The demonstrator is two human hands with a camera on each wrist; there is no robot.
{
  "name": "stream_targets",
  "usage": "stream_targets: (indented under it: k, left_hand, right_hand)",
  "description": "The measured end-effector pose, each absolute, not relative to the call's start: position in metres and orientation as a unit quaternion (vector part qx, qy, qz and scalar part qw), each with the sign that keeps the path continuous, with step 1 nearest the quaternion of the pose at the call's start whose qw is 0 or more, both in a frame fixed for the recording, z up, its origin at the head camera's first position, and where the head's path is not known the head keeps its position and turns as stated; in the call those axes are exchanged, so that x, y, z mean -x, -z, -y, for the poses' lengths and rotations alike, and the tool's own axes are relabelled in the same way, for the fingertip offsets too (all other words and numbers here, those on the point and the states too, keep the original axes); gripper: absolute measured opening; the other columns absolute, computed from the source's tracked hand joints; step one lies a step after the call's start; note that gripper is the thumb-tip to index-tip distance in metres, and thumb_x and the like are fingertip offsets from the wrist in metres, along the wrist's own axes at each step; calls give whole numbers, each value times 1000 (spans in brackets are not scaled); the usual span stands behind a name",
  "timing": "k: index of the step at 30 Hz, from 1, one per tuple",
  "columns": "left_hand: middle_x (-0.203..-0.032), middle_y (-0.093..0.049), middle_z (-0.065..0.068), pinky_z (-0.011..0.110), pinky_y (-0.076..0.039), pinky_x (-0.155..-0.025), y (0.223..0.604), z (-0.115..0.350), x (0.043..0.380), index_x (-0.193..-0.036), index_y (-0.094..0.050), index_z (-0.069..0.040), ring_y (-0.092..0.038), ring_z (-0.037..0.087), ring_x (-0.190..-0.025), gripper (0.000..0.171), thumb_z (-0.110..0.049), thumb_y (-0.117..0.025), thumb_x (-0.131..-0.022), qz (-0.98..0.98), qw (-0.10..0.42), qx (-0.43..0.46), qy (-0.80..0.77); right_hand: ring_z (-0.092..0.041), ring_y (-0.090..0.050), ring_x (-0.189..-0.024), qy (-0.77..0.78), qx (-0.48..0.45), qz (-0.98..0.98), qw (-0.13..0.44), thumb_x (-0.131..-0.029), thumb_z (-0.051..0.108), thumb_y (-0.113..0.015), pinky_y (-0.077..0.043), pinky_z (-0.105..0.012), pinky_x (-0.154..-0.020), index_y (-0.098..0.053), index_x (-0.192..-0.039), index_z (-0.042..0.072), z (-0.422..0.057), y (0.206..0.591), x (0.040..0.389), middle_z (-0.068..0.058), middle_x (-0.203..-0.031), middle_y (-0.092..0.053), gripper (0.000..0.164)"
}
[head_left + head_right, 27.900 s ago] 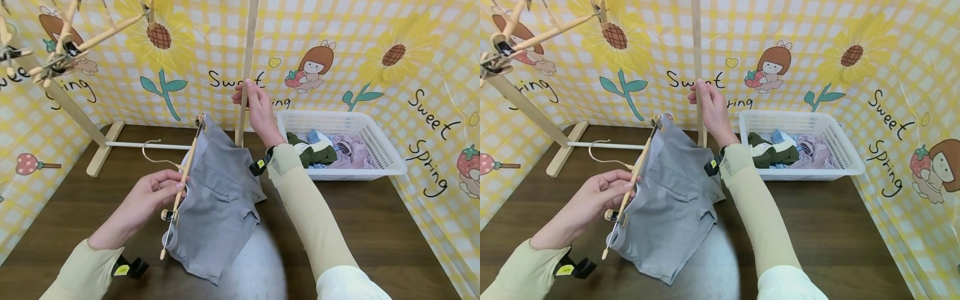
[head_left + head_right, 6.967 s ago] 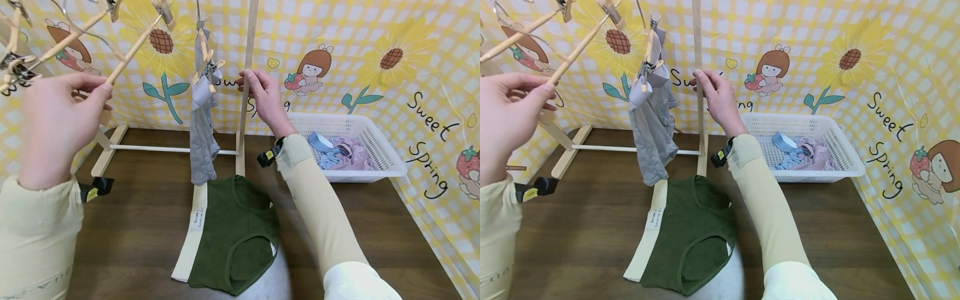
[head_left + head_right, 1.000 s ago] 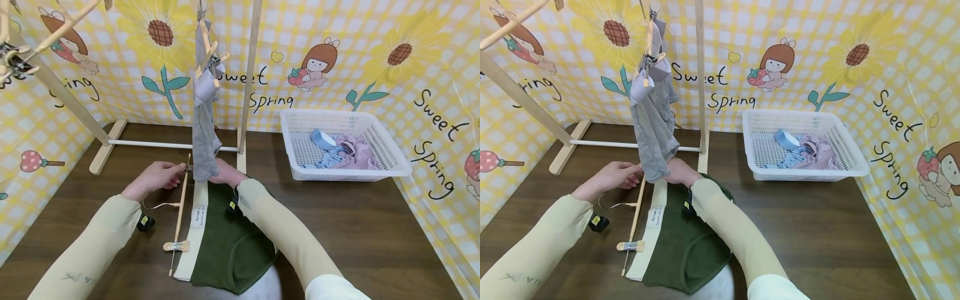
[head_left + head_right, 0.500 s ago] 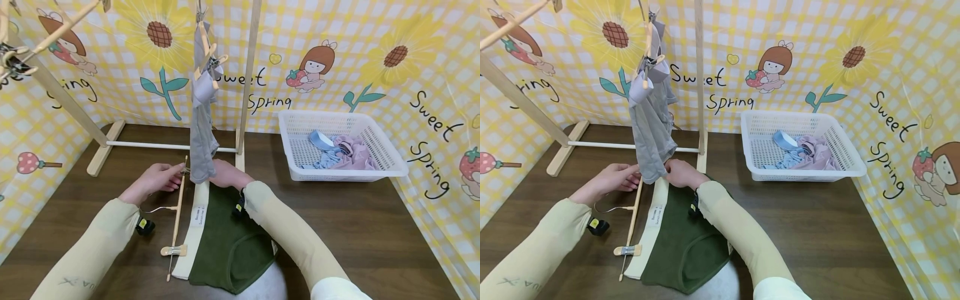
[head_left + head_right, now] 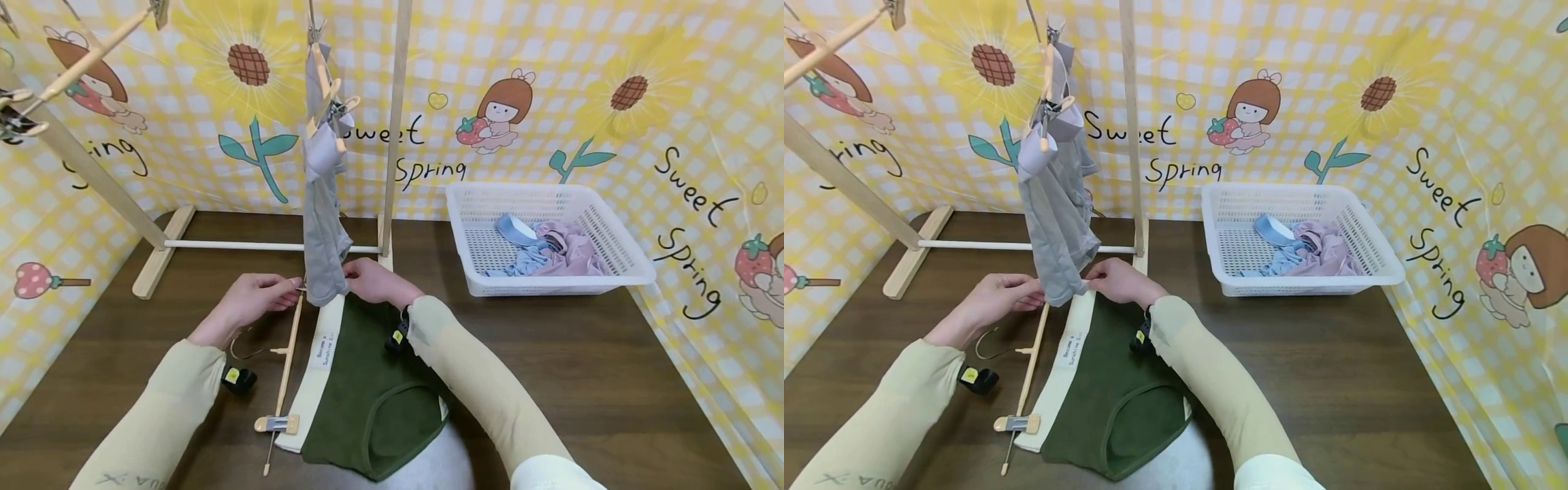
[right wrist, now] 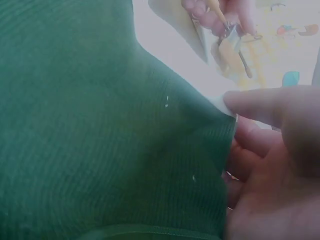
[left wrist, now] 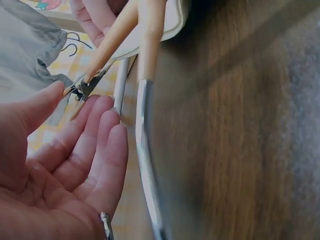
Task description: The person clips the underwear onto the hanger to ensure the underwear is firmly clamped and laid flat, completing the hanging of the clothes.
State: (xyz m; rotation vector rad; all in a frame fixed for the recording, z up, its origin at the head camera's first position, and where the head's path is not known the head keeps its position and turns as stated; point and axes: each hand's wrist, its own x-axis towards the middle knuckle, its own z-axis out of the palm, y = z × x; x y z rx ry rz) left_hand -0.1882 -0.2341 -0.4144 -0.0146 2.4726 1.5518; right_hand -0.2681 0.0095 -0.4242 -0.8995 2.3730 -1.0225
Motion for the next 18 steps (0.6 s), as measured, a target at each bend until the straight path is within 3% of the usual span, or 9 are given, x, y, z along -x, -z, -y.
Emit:
stream_targets:
  k: [10,18]
  left_hand:
    - [-97,-74,14,33,-58,-82,419,235,188,-103,-71,11,-71,24,-90,39,-28,-65,-102,-831,99,-18,-547]
    - [-99,-73,17,32,-57,-82,420,234,191,-105,-70,13,-71,29,-93,39,-26,-64,-103,-825,97,-26,-557]
  right_hand:
    - [-12,-30,-55,423,271,-823,265,-107,17,-54,-33,-27,-62,-72,-112,4,-15,421,270,-3,-80,-53,23]
    - [-11,-54,-92,419,302,-815,263,-106,15,-53,-41,-20,-82,-70,-125,3,-10,422,269,-5,-117,-69,28]
